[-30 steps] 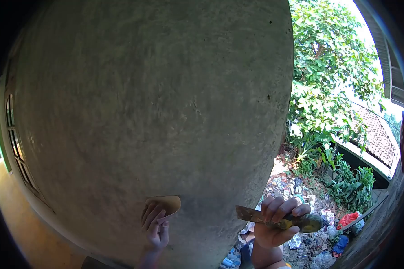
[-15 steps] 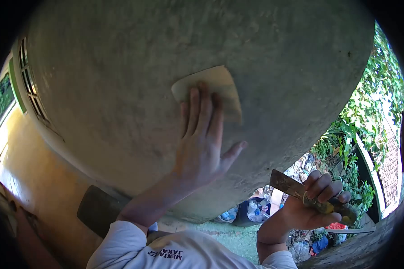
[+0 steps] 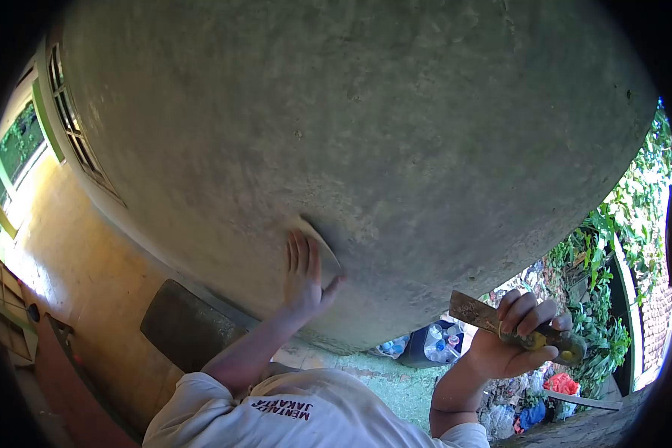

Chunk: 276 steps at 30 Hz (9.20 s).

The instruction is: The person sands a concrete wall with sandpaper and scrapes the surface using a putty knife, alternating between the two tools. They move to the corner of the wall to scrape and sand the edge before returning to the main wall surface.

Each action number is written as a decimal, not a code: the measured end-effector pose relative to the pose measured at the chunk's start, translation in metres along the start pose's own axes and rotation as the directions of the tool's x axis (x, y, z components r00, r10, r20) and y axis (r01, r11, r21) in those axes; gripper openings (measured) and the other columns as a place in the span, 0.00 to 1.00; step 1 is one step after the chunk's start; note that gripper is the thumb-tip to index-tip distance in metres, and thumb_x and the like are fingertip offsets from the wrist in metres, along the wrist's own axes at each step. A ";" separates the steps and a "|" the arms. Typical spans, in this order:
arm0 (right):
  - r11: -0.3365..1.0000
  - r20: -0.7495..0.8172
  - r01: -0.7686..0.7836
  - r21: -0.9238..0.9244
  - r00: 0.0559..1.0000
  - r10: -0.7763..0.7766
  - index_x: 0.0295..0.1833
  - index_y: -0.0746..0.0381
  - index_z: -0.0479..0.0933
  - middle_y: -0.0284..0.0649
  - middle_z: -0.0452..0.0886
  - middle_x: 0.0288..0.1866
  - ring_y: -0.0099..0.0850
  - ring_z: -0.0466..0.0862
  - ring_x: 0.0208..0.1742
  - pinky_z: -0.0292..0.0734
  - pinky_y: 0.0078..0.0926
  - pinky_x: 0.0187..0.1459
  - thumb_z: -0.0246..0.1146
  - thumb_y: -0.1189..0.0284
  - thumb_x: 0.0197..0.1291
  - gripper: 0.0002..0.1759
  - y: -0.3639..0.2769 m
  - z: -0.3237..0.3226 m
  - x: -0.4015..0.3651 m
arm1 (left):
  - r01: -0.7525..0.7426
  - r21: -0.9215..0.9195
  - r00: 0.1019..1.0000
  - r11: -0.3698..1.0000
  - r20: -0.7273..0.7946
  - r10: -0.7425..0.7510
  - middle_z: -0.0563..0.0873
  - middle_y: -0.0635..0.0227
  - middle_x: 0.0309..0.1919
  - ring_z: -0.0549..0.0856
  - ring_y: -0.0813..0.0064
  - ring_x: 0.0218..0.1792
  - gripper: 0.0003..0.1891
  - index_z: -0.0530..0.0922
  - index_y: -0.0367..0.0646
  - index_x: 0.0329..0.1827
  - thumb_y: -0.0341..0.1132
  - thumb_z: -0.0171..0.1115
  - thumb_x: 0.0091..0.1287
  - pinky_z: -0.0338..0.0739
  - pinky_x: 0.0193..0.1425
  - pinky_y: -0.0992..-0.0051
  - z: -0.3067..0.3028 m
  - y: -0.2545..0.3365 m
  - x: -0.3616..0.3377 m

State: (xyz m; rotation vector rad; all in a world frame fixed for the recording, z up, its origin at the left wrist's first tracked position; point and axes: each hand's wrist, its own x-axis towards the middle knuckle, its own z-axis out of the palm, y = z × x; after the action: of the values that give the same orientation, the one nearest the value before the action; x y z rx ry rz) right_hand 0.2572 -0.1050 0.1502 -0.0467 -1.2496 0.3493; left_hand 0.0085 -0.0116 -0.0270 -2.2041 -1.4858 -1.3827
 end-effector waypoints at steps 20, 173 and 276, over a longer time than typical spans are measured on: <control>0.969 0.280 0.129 0.209 0.942 -0.186 0.36 0.55 0.62 0.30 0.64 0.19 0.20 0.59 0.11 0.52 0.21 0.14 0.64 0.48 0.61 0.25 0.041 0.093 0.016 | -0.088 -0.050 0.995 0.995 0.037 0.090 0.61 0.28 0.67 0.63 0.30 0.68 0.36 0.65 0.28 0.66 0.45 0.64 0.62 0.63 0.69 0.46 0.005 0.023 -0.016; 0.586 0.545 0.724 -0.363 0.675 -0.497 0.29 0.53 0.66 0.24 0.59 0.13 0.21 0.58 0.11 0.57 0.23 0.15 0.59 0.57 0.66 0.17 -0.178 0.099 0.303 | -0.898 0.327 0.383 0.293 0.256 0.888 0.57 0.57 0.73 0.54 0.51 0.75 0.40 0.66 0.46 0.68 0.63 0.58 0.60 0.51 0.74 0.41 -0.082 0.141 0.187; -0.123 -0.801 -0.970 -0.210 0.098 0.590 0.29 0.72 0.75 0.50 0.73 0.20 0.41 0.74 0.24 0.68 0.42 0.32 0.56 0.43 0.64 0.37 0.037 -0.135 -0.446 | -0.207 0.026 0.976 0.978 -0.060 0.209 0.24 0.45 0.75 0.26 0.59 0.77 0.48 0.25 0.27 0.74 0.51 0.48 0.74 0.23 0.77 0.64 -0.025 -0.024 0.040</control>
State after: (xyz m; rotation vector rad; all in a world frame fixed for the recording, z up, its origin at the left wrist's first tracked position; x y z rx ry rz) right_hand 0.2545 -0.1758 -0.3123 -1.7789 -0.5446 0.8654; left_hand -0.0216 0.0124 0.0082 -2.2092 -1.2032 -1.3494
